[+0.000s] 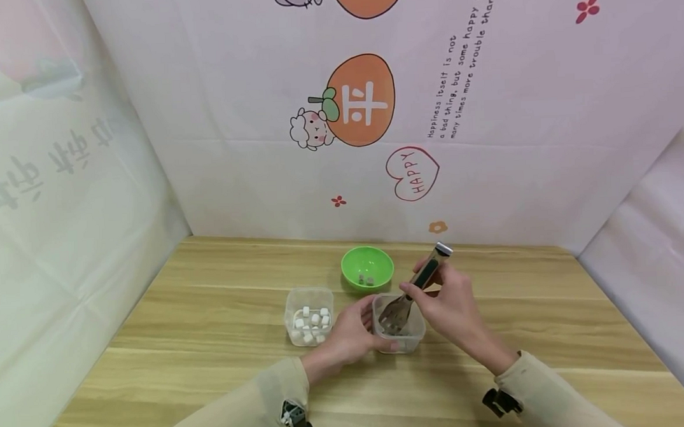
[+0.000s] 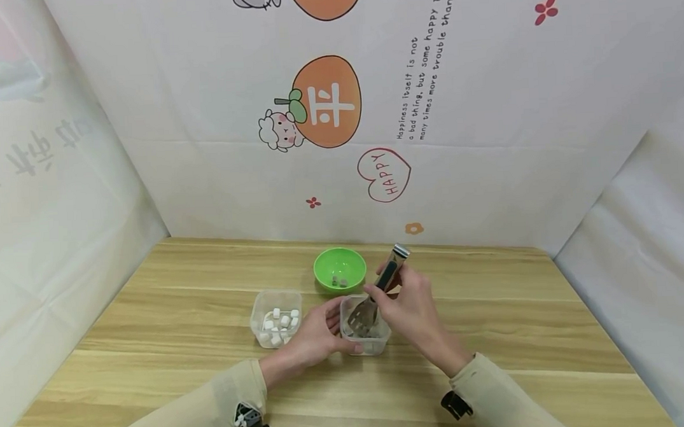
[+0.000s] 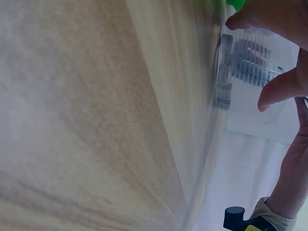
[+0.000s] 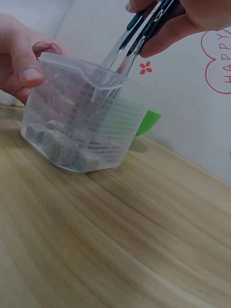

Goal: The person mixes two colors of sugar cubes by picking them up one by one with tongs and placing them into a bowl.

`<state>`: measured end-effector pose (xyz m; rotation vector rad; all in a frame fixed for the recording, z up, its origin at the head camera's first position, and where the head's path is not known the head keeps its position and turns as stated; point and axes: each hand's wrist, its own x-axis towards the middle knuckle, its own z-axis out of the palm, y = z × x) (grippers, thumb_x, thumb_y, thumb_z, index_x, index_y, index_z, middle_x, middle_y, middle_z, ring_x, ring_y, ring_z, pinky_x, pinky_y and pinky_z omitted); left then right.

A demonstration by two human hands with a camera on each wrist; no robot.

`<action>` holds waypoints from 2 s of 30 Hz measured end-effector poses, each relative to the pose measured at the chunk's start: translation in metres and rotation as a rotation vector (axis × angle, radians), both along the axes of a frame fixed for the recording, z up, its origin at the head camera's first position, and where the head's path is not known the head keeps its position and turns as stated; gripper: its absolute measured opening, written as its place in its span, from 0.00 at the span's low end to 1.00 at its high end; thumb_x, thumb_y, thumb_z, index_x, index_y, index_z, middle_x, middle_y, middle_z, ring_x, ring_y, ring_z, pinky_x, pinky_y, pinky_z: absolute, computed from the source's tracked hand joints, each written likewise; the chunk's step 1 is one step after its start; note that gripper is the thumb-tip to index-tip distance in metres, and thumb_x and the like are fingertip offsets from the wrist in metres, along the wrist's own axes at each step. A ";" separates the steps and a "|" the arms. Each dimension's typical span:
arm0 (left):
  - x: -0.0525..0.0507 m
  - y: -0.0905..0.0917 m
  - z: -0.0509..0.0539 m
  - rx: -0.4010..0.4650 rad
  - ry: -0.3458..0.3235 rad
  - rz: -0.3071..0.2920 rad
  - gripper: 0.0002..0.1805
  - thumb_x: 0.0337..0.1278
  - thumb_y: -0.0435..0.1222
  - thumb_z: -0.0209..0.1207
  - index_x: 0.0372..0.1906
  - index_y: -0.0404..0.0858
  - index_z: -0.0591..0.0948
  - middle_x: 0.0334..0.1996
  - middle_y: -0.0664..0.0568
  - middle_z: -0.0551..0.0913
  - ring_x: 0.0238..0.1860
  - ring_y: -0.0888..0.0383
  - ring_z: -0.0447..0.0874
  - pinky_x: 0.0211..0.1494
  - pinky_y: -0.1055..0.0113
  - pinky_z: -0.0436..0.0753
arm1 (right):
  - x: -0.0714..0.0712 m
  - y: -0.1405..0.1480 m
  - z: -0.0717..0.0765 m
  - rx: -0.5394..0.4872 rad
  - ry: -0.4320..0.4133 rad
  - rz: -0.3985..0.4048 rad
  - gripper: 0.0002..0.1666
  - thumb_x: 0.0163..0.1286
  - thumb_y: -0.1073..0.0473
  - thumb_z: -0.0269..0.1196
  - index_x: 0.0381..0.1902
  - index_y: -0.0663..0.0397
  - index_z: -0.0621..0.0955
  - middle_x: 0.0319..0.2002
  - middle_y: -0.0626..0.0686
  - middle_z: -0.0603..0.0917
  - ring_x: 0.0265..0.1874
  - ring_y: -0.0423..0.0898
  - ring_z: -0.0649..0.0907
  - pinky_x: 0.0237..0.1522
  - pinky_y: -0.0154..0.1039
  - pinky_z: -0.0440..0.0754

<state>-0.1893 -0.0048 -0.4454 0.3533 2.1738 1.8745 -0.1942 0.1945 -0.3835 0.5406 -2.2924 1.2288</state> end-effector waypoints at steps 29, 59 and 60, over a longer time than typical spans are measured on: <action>-0.001 0.001 0.000 0.004 -0.006 -0.001 0.55 0.38 0.23 0.82 0.77 0.34 0.68 0.73 0.39 0.74 0.74 0.41 0.70 0.79 0.49 0.68 | -0.011 0.018 0.026 -0.246 -0.126 -0.153 0.15 0.65 0.68 0.76 0.42 0.68 0.80 0.31 0.62 0.85 0.23 0.41 0.85 0.22 0.35 0.89; 0.000 0.001 -0.001 -0.005 -0.021 0.011 0.57 0.38 0.22 0.81 0.78 0.29 0.64 0.76 0.36 0.69 0.75 0.39 0.67 0.79 0.48 0.67 | -0.069 0.001 0.039 -0.551 -0.258 -0.188 0.16 0.68 0.68 0.73 0.46 0.62 0.76 0.36 0.58 0.84 0.27 0.44 0.90 0.34 0.45 0.93; 0.000 0.001 0.000 -0.004 -0.021 0.011 0.57 0.38 0.22 0.81 0.78 0.29 0.64 0.76 0.36 0.69 0.75 0.39 0.68 0.79 0.48 0.67 | -0.072 -0.001 0.038 -0.543 -0.260 -0.190 0.17 0.68 0.67 0.73 0.46 0.62 0.76 0.36 0.59 0.83 0.27 0.44 0.90 0.34 0.45 0.93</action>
